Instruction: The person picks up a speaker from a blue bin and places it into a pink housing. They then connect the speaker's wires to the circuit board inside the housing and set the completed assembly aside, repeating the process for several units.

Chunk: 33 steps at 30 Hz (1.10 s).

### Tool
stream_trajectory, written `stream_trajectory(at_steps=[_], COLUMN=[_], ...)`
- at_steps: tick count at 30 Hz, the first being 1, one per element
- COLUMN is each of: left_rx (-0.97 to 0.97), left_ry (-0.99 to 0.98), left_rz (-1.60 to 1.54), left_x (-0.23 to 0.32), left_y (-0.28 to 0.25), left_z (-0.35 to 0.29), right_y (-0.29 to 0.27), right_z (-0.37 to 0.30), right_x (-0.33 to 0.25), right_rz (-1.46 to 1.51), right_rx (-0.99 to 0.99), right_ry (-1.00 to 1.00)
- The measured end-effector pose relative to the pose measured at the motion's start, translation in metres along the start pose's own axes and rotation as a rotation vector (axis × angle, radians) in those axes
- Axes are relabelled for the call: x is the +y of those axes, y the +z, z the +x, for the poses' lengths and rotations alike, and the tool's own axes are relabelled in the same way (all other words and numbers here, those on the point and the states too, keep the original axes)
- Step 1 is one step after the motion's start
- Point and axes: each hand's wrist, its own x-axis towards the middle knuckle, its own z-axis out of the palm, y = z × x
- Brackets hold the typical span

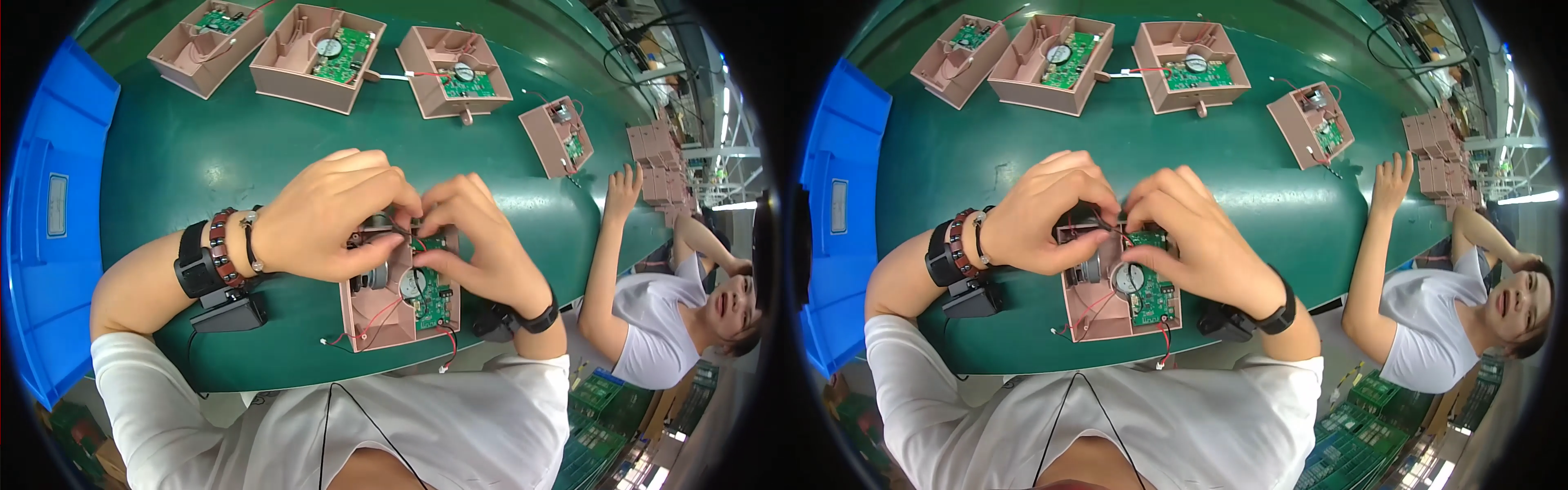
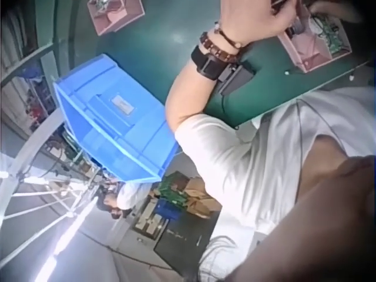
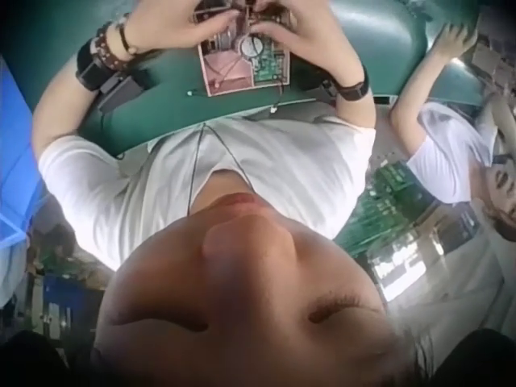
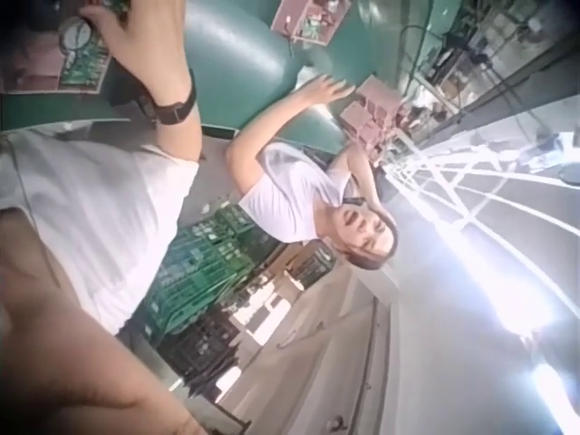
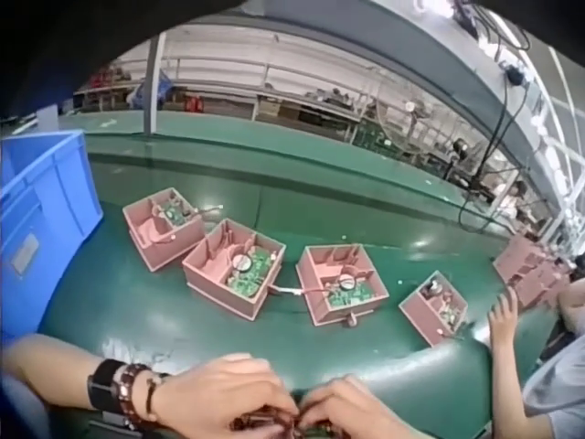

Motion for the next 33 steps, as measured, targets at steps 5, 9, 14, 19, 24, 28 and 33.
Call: stream_trajectory(at_steps=[5,9,14,19,24,28,33], left_rx=[0.005,0.002,-0.109,-0.153,-0.166,-0.116,-0.093], left_ry=[0.011,-0.017,-0.076,-0.150,-0.221,-0.214,-0.214], left_rz=[0.017,0.055,0.284,0.391,0.406,0.336,0.307], left_x=[0.004,0.011,0.029,0.040,0.043,0.040,0.037], left_y=[0.000,-0.005,-0.009,-0.010,-0.009,-0.009,-0.007], left_z=[-0.001,0.003,0.010,0.011,0.009,0.010,0.010], right_y=[0.008,0.009,0.007,0.011,0.010,0.010,0.013], right_z=[-0.004,-0.009,-0.011,-0.013,-0.013,-0.013,-0.012], right_x=[-0.012,-0.009,-0.008,-0.003,-0.004,-0.006,-0.007], right_rz=[0.031,-0.161,-0.213,-0.135,-0.167,-0.196,-0.172], right_rx=[0.144,0.209,0.235,0.239,0.219,0.226,0.229], right_ry=[0.015,-0.048,-0.020,-0.018,-0.001,0.015,0.054])
